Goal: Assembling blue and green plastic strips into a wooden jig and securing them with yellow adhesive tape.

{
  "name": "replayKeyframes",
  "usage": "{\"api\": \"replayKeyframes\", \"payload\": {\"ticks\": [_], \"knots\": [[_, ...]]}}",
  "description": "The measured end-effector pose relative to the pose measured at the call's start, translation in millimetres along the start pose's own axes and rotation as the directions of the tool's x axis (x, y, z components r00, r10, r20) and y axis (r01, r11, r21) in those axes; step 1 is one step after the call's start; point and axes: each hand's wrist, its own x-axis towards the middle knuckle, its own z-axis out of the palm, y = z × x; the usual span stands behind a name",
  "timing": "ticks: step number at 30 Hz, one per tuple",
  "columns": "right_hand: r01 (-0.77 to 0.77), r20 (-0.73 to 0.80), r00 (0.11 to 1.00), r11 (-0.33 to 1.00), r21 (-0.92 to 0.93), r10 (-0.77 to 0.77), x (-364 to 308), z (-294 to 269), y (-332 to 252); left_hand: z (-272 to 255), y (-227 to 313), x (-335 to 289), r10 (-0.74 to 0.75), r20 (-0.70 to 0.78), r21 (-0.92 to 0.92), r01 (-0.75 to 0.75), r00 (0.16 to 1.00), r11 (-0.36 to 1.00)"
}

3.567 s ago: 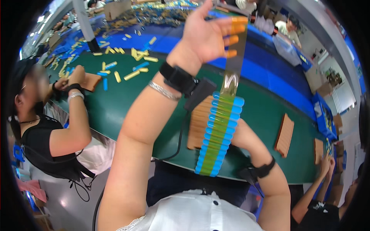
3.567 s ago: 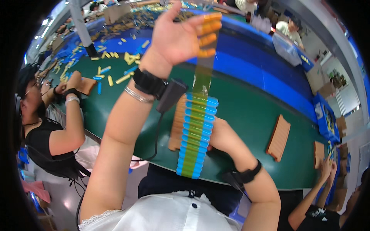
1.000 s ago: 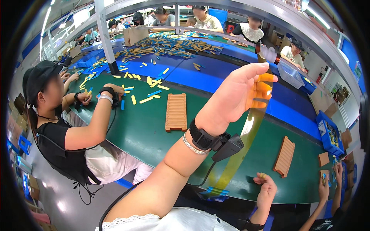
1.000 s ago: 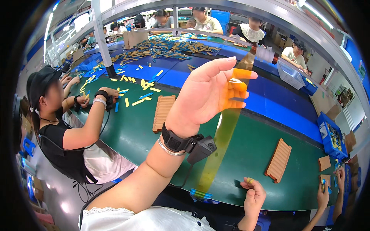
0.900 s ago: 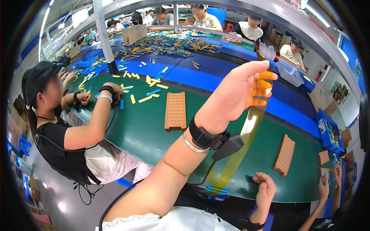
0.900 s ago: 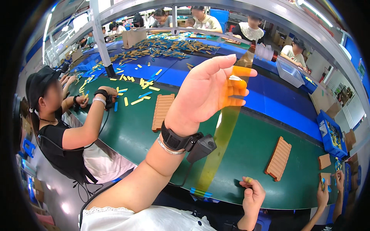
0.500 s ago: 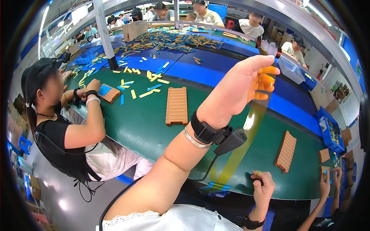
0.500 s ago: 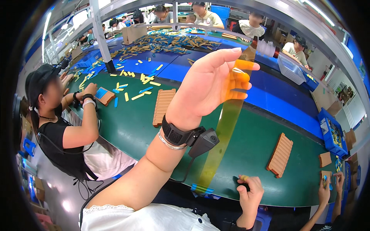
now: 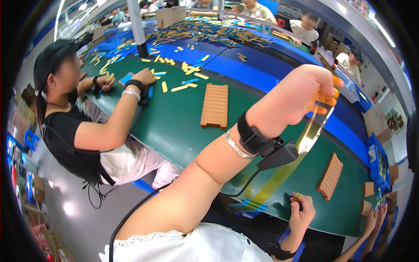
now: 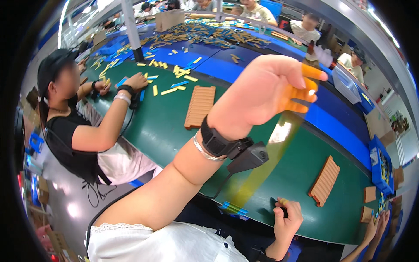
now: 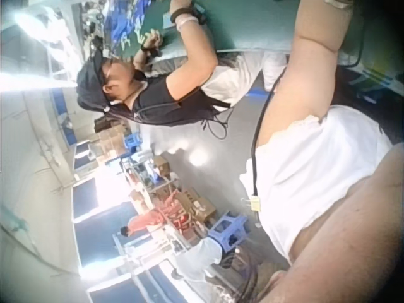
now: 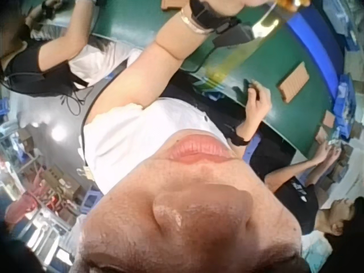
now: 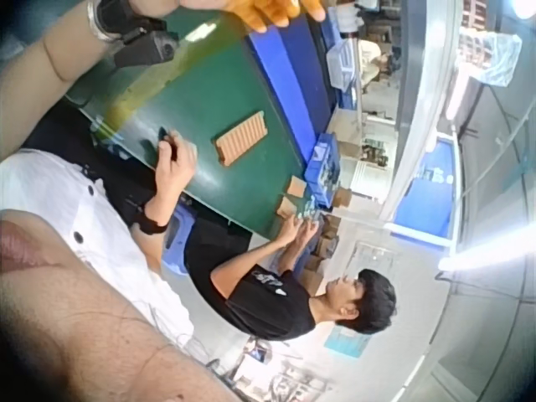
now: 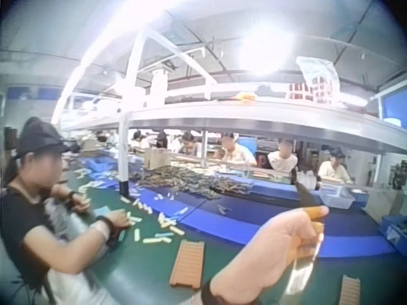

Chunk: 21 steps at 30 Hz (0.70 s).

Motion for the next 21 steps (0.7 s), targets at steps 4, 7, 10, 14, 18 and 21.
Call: {"api": "replayKeyframes", "payload": {"ticks": [4, 7, 10, 14, 18, 21], "knots": [[0.018, 0.010, 1.000, 0.999, 0.035, -0.018, -3, 4, 1, -3, 4, 0, 0.003, 0.046, 0.046, -0.005, 0.999, 0.999], [0.007, -0.016, 1.000, 0.999, 0.046, -0.007, -5, 0, 5, -4, 5, 5, -0.002, 0.117, 0.031, -0.001, 0.993, 1.000], [0.012, 0.054, 0.998, 0.982, 0.186, -0.023, 0, -8, -8, 0, 7, 0, 0.101, 0.059, 0.089, -0.106, 0.993, 0.990], [0.084, 0.372, 0.608, 0.522, 0.849, -0.701, 35, -8, -70, 7, 3, -4, 0.044, 0.022, 0.040, -0.045, 0.999, 0.998], [0.195, 0.334, 0.595, 0.534, 0.823, -0.731, 44, -16, -91, -3, 8, 6, -0.095, 0.045, 0.026, 0.094, 0.994, 0.995], [0.288, 0.316, 0.552, 0.532, 0.796, -0.772, 46, -18, -103, 10, 1, -3, -0.031, 0.038, 0.111, 0.027, 0.999, 0.993]]}}
